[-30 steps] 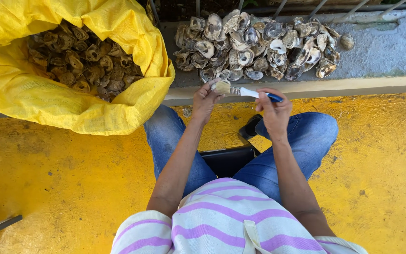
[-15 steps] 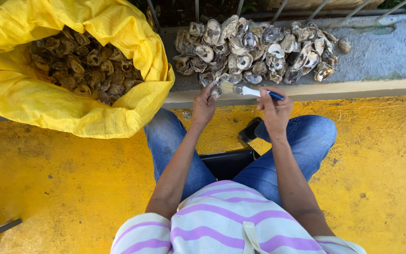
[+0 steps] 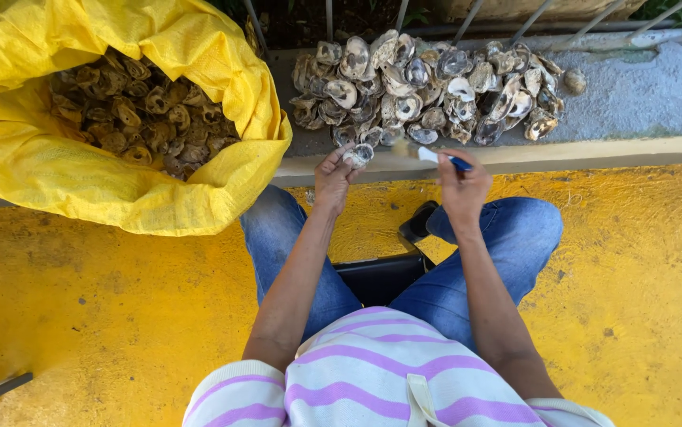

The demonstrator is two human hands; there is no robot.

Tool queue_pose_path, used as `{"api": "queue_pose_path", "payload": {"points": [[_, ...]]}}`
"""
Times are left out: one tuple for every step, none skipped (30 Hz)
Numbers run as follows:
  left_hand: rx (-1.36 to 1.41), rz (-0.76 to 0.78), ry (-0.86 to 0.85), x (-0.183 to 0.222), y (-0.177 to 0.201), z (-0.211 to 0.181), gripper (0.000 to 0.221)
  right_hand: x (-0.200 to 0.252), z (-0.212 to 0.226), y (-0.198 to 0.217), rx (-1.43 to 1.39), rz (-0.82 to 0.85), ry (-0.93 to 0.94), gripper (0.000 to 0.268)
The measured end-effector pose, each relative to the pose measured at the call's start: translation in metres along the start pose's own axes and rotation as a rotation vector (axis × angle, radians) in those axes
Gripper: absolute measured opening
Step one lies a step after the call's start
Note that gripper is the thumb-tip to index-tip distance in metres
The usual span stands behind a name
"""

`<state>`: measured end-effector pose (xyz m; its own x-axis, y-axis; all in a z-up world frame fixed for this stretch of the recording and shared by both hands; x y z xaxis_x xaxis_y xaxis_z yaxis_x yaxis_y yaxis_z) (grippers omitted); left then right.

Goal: Cleaning oyster shells with a brush.

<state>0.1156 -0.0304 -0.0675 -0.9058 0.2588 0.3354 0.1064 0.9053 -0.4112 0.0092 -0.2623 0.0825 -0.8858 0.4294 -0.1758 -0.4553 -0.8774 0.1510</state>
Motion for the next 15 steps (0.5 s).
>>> {"api": "queue_pose_path", "payload": {"points": [[-0.012,0.001,-0.009,-0.003,0.003,0.006,0.037,0.002,-0.002,0.007,-0.112,-0.043,0.001,0.020],[-0.025,0.001,-0.018,-0.006,0.006,0.013,0.036,0.005,-0.006,0.013,-0.224,-0.086,0.002,0.020],[-0.025,0.002,-0.015,-0.004,0.001,0.012,0.036,0.006,-0.002,0.011,-0.223,-0.087,-0.001,0.020],[-0.069,0.014,-0.041,-0.002,-0.004,0.009,0.036,0.008,-0.002,0.002,-0.273,-0.017,-0.044,0.020],[-0.112,0.030,-0.066,-0.001,-0.012,0.005,0.035,0.009,-0.001,-0.006,-0.321,0.049,-0.087,0.019],[-0.112,0.034,-0.062,0.003,-0.015,0.005,0.035,0.009,-0.002,-0.004,-0.319,0.045,-0.089,0.019],[-0.177,0.034,-0.078,0.005,-0.017,0.002,0.036,0.006,0.005,0.002,-0.186,0.008,-0.014,0.018],[-0.241,0.034,-0.095,0.007,-0.019,-0.002,0.037,0.004,0.013,0.006,-0.053,-0.030,0.061,0.017],[-0.243,0.031,-0.101,0.001,-0.017,0.001,0.037,0.003,0.015,0.007,-0.057,-0.027,0.066,0.017],[-0.254,0.034,-0.119,-0.006,-0.016,0.003,0.038,0.002,0.012,0.011,-0.186,-0.059,0.022,0.015],[-0.267,0.037,-0.129,-0.007,-0.013,0.009,0.038,0.007,0.007,0.015,-0.313,-0.091,-0.031,0.013],[-0.269,0.033,-0.126,-0.004,-0.012,0.009,0.038,0.010,0.005,0.012,-0.315,-0.090,-0.036,0.013],[-0.283,0.051,-0.140,-0.004,-0.017,0.006,0.039,0.008,0.007,0.003,-0.336,-0.005,-0.031,0.013],[-0.298,0.068,-0.153,-0.004,-0.022,0.003,0.040,0.008,0.009,-0.006,-0.356,0.080,-0.027,0.014],[-0.296,0.075,-0.156,-0.004,-0.025,0.005,0.040,0.003,0.006,0.003,-0.352,0.075,-0.022,0.014]]}}
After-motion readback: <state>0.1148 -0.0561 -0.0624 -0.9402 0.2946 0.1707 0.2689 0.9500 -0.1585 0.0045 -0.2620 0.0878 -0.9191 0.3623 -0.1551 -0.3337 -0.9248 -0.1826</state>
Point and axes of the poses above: each hand's wrist, its own x-axis away from the middle knuckle, its own y-axis out of the back of the hand, z = x × y, the point moved 10 cm from there along -x, towards the middle knuckle, and after that the axes turned 7 degrees about -x, right-handed, at the moved point
